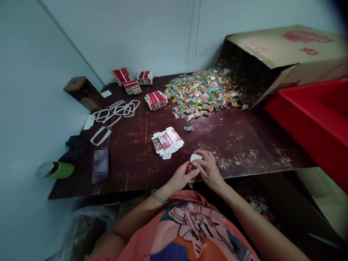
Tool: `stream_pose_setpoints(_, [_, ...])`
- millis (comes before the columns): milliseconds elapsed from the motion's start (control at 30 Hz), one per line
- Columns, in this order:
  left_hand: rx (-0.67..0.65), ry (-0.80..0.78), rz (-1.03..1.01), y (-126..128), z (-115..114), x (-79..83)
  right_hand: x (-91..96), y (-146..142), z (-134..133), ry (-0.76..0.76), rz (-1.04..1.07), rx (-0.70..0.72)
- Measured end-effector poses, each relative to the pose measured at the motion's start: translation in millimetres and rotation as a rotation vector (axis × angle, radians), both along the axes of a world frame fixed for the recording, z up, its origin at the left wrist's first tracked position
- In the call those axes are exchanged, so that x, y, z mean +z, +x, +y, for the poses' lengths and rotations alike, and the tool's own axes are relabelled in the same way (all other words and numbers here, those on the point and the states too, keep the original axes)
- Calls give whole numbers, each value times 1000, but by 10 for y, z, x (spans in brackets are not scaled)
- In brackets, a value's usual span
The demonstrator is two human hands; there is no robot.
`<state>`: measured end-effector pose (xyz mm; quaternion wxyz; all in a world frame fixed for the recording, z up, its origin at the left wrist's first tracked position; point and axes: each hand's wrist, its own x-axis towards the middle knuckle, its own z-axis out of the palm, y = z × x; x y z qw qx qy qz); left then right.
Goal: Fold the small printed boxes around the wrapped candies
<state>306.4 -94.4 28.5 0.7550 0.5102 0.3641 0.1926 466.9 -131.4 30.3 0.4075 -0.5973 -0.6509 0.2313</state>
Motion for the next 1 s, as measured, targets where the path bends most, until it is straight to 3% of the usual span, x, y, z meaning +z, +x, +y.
stream_pose_setpoints(67, [51,-43,8,-17,7,-32,-45,-2,-74,-44,170,-41])
stream_pose_setpoints(167, [89,-107,42,-22,23,-77,-100,15,-167,-229,622,-142])
stream_pose_setpoints(233, [74,-97,41,-16,39,-85,-115,19,-190,-432,924,-88])
stream_pose_setpoints(300, [27,-60,21,-14,60,-70,-100,13,-186,-551,1077,-1])
stream_pose_setpoints(367, [-33,3,25,-21,82,-41,-50,4,-175,-534,1020,42])
stream_pose_setpoints(467, [-53,97,50,-37,103,-6,77,4,-171,-353,680,106])
stream_pose_setpoints(533, [-25,88,37,-45,108,5,167,20,-174,-244,476,168])
stream_pose_setpoints(633, [-29,24,-5,-59,104,18,237,58,-157,-190,350,196])
stream_pose_setpoints(800, [-145,50,-75,-115,79,20,108,122,-108,-110,309,76])
stream_pose_setpoints(1000, [-171,70,-18,-152,16,-90,-123,88,-207,-52,211,148])
